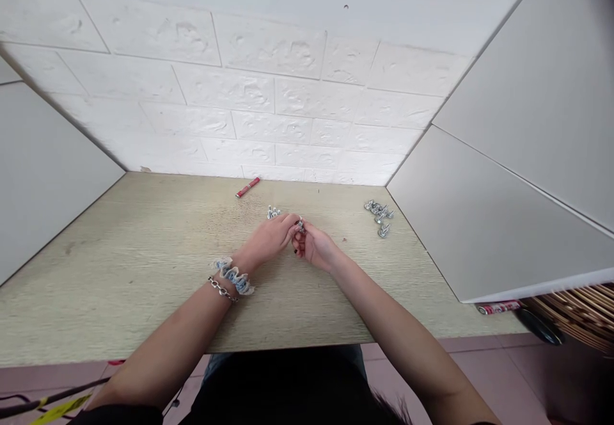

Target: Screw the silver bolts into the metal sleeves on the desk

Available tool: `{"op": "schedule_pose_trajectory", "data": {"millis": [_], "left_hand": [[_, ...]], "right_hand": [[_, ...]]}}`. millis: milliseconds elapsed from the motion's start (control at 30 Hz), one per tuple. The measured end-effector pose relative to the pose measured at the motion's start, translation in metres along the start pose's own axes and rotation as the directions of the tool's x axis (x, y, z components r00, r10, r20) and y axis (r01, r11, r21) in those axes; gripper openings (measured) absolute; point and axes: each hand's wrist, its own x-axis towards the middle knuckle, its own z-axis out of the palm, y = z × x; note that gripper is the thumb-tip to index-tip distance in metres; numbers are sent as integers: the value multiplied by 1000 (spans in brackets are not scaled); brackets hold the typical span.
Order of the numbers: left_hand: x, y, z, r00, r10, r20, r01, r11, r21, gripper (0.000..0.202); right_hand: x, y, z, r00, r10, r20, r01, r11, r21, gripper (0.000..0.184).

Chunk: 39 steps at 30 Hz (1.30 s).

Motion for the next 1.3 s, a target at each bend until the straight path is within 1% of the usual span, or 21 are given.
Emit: {"op": "schedule_pose_trajectory", "data": {"millis": [33,67,133,167,200,233,333,400,467,500,567,633,667,700,733,833,900,1000,1133,1200,1300], "left_hand": [[0,0,0,1000,-10,-12,10,1000,-3,32],[0,0,0,1000,-16,-24,16,1000,-3,31],[0,0,-1,999,-15,-38,15,1000,5,30],[0,0,-1,999,-10,-34,11,1000,13,30],[0,0,0,1000,-8,-27,9,1000,23,30],[0,0,0,1000,-8,-17,9,999,31,30],[0,0,1,1000,-3,3,3,999,37,30],[0,-1,1,1000,12,3,-12,1000,26,29],[0,-1,1,1000,15,-10,-15,1000,5,29],[0,-2,1,1000,5,-26,-5,1000,-7,29],[0,-3,1,997,-25,-66,23,999,-23,30],[0,-4,0,995,-46,-90,44,999,-24,29],[0,-4,0,995,-44,-88,43,999,-19,28],[-1,-3,1,996,-35,-78,34,999,-13,27],[-1,-3,1,998,-25,-64,24,1000,-8,26],[-1,0,3,999,2,-32,-2,1000,5,26],[-1,1,3,999,5,-32,-4,1000,2,25],[0,1,3,999,-3,-48,2,1000,-29,24],[0,-1,1,997,-49,-59,47,998,-45,25],[1,-1,1,996,-59,-60,57,998,-31,24],[1,-1,1,998,-42,-48,41,999,-13,23]], "right_hand": [[-1,-1,0,999,-40,15,39,997,60,20],[-2,-2,-1,997,-75,26,71,990,119,11],[-3,-5,-3,994,-106,24,99,976,193,19],[-3,-6,-4,995,-95,3,92,976,197,19],[-2,-6,-5,998,-66,-19,68,981,180,20],[-1,-6,-5,999,-24,-33,29,989,146,25],[3,-4,-5,994,101,-33,-101,995,25,50],[4,-1,-2,993,113,-37,-114,993,-8,52],[3,1,0,997,56,-62,-55,998,14,42],[2,1,0,998,9,-69,-6,999,42,32],[0,0,0,996,-73,-50,78,991,111,5],[-1,-2,-3,995,-101,-14,102,980,170,18],[-1,-3,-4,996,-92,0,91,978,186,18],[0,-3,-5,998,-68,8,65,981,184,14],[1,-4,-7,999,-36,11,33,986,166,16],[5,-1,-7,997,72,0,-71,996,54,45],[5,1,-6,995,100,18,-100,995,14,51],[3,2,-4,996,61,69,-66,994,83,44],[-3,-2,-2,996,-53,77,38,981,191,12],[-4,-4,-2,992,-87,90,66,975,211,21],[-1,-5,-4,998,-38,57,27,984,176,17]]}}
